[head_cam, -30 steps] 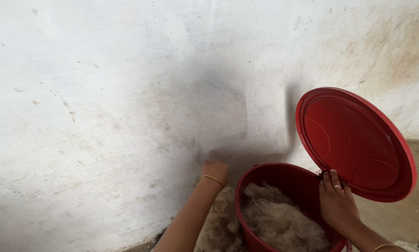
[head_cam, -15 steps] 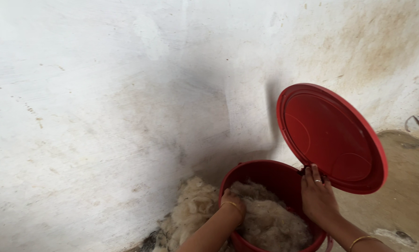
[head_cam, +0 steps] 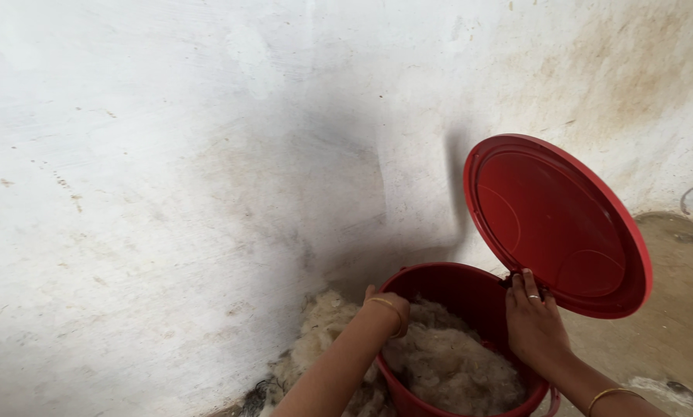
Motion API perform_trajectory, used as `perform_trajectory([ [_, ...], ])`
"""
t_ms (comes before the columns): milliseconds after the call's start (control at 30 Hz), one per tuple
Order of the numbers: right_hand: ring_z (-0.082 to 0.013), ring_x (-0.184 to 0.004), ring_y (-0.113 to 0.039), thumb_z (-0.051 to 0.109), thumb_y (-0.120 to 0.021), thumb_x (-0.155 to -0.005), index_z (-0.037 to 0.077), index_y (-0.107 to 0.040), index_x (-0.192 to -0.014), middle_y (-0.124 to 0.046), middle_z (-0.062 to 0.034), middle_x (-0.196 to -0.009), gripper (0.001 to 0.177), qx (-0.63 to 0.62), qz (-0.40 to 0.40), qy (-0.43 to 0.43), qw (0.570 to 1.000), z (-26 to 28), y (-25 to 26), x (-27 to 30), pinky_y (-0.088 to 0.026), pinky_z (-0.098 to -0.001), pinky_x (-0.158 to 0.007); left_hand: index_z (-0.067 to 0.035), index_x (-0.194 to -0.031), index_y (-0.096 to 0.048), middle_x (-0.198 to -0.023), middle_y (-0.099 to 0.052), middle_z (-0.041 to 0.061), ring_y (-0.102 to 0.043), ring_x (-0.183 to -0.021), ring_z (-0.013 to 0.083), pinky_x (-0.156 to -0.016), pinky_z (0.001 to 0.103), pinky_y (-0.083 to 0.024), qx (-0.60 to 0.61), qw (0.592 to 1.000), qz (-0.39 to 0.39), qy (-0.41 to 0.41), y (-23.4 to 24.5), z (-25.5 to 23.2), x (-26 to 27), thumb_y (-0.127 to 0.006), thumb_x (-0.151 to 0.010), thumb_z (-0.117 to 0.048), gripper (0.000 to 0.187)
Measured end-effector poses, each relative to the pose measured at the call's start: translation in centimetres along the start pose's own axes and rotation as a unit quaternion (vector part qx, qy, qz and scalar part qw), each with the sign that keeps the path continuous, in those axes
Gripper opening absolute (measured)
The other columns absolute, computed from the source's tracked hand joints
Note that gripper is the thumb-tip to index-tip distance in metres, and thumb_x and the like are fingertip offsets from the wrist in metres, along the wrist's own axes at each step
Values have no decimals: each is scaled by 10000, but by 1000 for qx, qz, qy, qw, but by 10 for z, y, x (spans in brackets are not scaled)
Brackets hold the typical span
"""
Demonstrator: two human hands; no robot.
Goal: The person gathers loose cotton fibers from the floor and places them into a red bucket. They repeatedly reach down to pick up cotton and transfer it into the container.
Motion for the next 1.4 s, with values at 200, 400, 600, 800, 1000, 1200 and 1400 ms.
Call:
perform_trajectory([
  [200,-361,-1571,-40,90,-434,-936,-55,-305,-1497,-121,-226,-1667,594,21,23,-2,1000,3,3,1,-207,-518,-1241,-69,-959,-779,-1034,-748,155,-666,-1105,309,-1237,582,-177,138,985,-102,-6,32,27,34,-635,-829,-64,194],
  [400,-365,-1574,-57,98,-432,-944,-52,-298,-1501,-129,-228,-1668,592,50,23,2,999,4,0,0,-222,-523,-1242,-85,-879,-795,-955,-752,158,-698,-1022,320,-1206,589,-236,186,963,-193,-2,47,55,58,-660,-821,-76,146],
  [600,-367,-1571,-51,110,-438,-938,-44,-288,-1505,-128,-227,-1664,605,53,22,1,998,4,-4,-2,-212,-534,-1242,-102,-883,-813,-981,-764,158,-708,-1023,324,-1197,593,-264,211,950,-231,20,38,92,59,-659,-839,-92,160],
  [800,-372,-1571,-70,102,-413,-941,-43,-312,-1494,-150,-232,-1657,580,55,11,-3,998,3,-11,-7,-230,-536,-1239,-104,-912,-811,-1043,-760,148,-670,-1102,306,-1209,589,-248,216,953,-204,55,29,114,65,-704,-819,-91,142],
  [1000,-382,-1571,-69,100,-415,-939,-49,-305,-1496,-141,-243,-1660,587,68,27,1,997,2,-13,-8,-229,-542,-1237,-78,-983,-776,-1093,-732,162,-672,-1108,305,-1196,561,-258,162,954,-228,110,19,126,63,-721,-817,-87,175],
  [1200,-372,-1568,-67,92,-426,-927,-47,-291,-1500,-152,-229,-1652,605,53,2,0,999,2,-16,-10,-229,-536,-1237,-110,-1002,-753,-1065,-743,124,-709,-1042,268,-1143,465,-345,81,952,-248,163,24,125,72,-713,-830,-100,178],
  [1400,-355,-1576,-48,97,-421,-944,-38,-267,-1523,-125,-213,-1670,615,59,41,-8,997,2,-16,-12,-210,-527,-1249,-120,-971,-780,-1019,-772,102,-723,-992,263,-1143,467,-339,64,960,-214,167,20,118,60,-727,-840,-100,143],
])
Point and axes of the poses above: each hand's wrist, its own x-axis away from the middle knuckle, its own y-axis out of the back of the hand, z = x × y, the point moved 3 cm from there along -x, towards the middle knuckle
